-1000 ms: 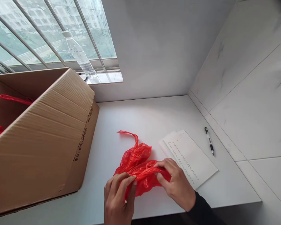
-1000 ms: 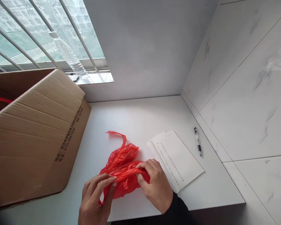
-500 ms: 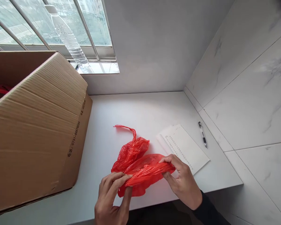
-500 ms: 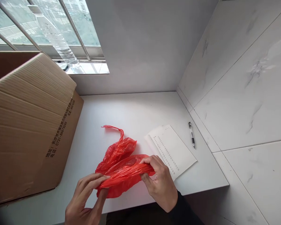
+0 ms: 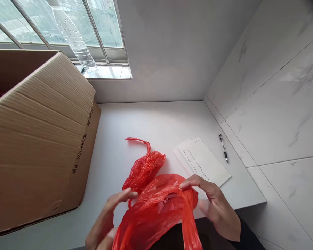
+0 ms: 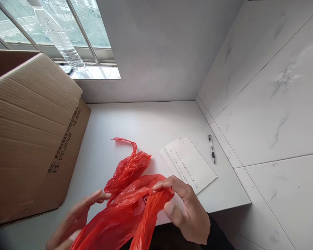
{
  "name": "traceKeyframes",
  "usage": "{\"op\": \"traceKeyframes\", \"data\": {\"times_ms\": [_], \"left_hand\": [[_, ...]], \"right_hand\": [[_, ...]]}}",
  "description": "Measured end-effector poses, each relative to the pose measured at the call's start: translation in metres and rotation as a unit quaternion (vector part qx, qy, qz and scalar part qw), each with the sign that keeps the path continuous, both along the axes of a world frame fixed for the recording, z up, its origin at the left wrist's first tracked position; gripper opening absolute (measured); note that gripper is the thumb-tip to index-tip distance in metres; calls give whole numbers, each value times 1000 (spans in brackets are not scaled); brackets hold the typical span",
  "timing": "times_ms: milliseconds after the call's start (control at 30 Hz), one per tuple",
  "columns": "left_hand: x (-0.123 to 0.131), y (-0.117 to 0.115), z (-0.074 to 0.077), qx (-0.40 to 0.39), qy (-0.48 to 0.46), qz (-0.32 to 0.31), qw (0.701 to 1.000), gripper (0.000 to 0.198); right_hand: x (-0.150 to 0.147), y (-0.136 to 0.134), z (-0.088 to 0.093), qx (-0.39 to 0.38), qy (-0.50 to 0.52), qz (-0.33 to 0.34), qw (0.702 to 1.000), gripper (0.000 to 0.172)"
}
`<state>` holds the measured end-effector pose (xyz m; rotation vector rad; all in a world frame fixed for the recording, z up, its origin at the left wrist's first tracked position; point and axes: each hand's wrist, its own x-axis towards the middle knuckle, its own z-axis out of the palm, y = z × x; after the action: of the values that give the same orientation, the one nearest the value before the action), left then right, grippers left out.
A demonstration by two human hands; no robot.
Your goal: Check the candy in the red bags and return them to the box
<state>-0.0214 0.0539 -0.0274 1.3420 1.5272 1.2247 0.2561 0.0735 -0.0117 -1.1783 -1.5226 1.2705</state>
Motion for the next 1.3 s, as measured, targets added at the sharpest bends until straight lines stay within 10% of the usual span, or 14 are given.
{"op": "traceKeyframes", "data": {"times_ms": [133, 367, 633, 833, 1000, 1167, 1300], "left_hand": [[-1, 45, -18, -9, 161, -19, 987, 39], [18, 77, -28, 23, 251, -42, 967, 24], [-8, 73, -22, -22, 207, 84, 974, 35], [8, 75, -18, 12, 184, 19, 983, 46], [5, 76, -20, 24, 203, 9, 979, 26], [-15, 76, -21, 3, 140, 127, 982, 34], [-8, 74, -10, 32, 127, 85, 988, 51]], "right_hand": [[-8, 38, -2, -44, 40, 4, 998, 46], [-53, 103, -45, 93, -241, 61, 964, 18], [-37, 103, -46, 80, -233, -41, 968, 10], [-47, 100, -37, 126, -218, 23, 967, 42], [-55, 103, -35, 127, -215, 31, 968, 5], [-39, 103, -34, 101, -210, -56, 971, 9], [-42, 100, -28, 129, -200, -61, 969, 28]]}}
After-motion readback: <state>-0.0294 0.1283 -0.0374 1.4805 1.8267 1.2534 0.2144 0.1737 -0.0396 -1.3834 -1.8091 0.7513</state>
